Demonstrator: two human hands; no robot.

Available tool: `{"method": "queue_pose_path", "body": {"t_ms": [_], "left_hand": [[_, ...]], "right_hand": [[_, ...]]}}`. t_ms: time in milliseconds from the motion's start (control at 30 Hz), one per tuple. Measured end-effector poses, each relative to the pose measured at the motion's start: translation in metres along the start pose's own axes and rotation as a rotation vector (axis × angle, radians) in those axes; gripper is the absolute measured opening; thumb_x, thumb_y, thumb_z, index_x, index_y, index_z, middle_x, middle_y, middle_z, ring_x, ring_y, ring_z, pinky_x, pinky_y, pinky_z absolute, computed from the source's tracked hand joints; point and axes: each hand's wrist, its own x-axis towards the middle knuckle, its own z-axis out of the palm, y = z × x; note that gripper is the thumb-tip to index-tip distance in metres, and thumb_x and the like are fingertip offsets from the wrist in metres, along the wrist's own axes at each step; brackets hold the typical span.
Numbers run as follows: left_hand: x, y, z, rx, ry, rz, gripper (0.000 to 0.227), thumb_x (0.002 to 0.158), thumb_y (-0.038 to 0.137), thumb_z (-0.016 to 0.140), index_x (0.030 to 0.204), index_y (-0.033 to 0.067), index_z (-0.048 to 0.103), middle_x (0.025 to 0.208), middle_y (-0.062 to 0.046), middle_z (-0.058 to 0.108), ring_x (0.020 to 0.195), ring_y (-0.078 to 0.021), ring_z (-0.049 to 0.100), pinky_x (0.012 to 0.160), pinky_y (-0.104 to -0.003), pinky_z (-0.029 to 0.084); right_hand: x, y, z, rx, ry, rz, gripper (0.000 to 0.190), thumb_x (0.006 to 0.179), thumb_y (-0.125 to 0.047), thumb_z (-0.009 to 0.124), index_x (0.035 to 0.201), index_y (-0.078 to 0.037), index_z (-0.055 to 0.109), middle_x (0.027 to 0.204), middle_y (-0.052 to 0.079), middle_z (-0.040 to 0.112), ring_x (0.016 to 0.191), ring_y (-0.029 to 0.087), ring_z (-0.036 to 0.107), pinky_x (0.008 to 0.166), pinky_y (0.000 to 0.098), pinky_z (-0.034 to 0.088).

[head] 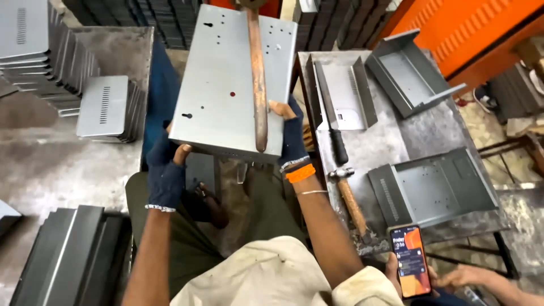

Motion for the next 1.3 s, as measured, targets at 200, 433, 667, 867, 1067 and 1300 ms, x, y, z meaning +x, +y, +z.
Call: {"method": "queue_pose_path", "body": {"t_ms": [200,433,667,867,1067,1300], "left_hand": [[-0.01,0.027,0.046,-0.015,0.076,0.04,0.056,0.093,0.012,0.077,0.145,0.007,0.056,0.137,-0.016,0.064,0.127,-0.0179,0.054,0.113,-0.043,0.044],[-0.054,-0.01,0.149,0.123,0.252,-0.471,0.09,0.103,0.053,0.057,0.165,0.0199,0.002,0.169,-0.017,0.015,0.154,-0.0312,0.023,0.128,-0.046,0.015],[-0.019,0.056,0.123,0.247,0.288,-0.418,0.086,0.086,0.063,0.074,0.153,0.0204,0.041,0.151,-0.018,0.047,0.137,-0.0379,0.051,0.115,-0.051,0.038],[0.012,0.044,0.107,0.199,0.066,-0.199,0.065,0.081,0.053,0.084,0.132,0.0185,0.062,0.112,-0.015,0.062,0.104,-0.0338,0.063,0.091,-0.045,0.05],[0.017,0.042,0.105,-0.104,-0.129,-0.199,0.079,0.081,0.042,0.086,0.146,0.0196,0.047,0.123,-0.015,0.052,0.114,-0.0331,0.05,0.102,-0.047,0.043],[0.003,0.018,0.107,-0.432,-0.242,-0.14,0.085,0.075,0.018,0.093,0.146,0.0152,0.047,0.137,-0.01,0.053,0.123,-0.0229,0.05,0.108,-0.041,0.045]], "right_hand": [[-0.085,-0.106,0.069,-0.722,0.175,-0.224,0.033,0.102,-0.01,0.041,0.109,-0.001,0.071,0.116,0.016,0.074,0.118,0.023,0.068,0.11,0.0314,0.05],[-0.117,-0.051,0.028,0.348,0.621,0.308,0.06,0.088,-0.043,0.073,0.143,-0.024,0.058,0.137,0.009,0.067,0.119,0.026,0.068,0.114,0.0513,0.046],[-0.122,-0.095,0.066,-1.376,0.805,-0.161,0.097,0.088,-0.075,0.067,0.157,-0.015,0.037,0.138,0.011,0.064,0.125,0.025,0.064,0.104,0.0417,0.051],[-0.064,-0.13,0.084,-1.287,0.001,-0.184,0.039,0.101,-0.054,0.059,0.126,-0.027,0.073,0.127,-0.001,0.072,0.129,0.021,0.06,0.11,0.0353,0.045],[-0.05,-0.177,0.116,-1.587,0.11,-0.123,0.031,0.093,-0.05,0.066,0.09,-0.023,0.081,0.085,0.014,0.075,0.098,0.042,0.07,0.086,0.0511,0.057],[-0.076,-0.205,0.126,-1.784,0.068,-0.411,0.036,0.098,-0.049,0.064,0.074,-0.026,0.077,0.06,0.007,0.067,0.075,0.038,0.071,0.068,0.0461,0.059]]}}
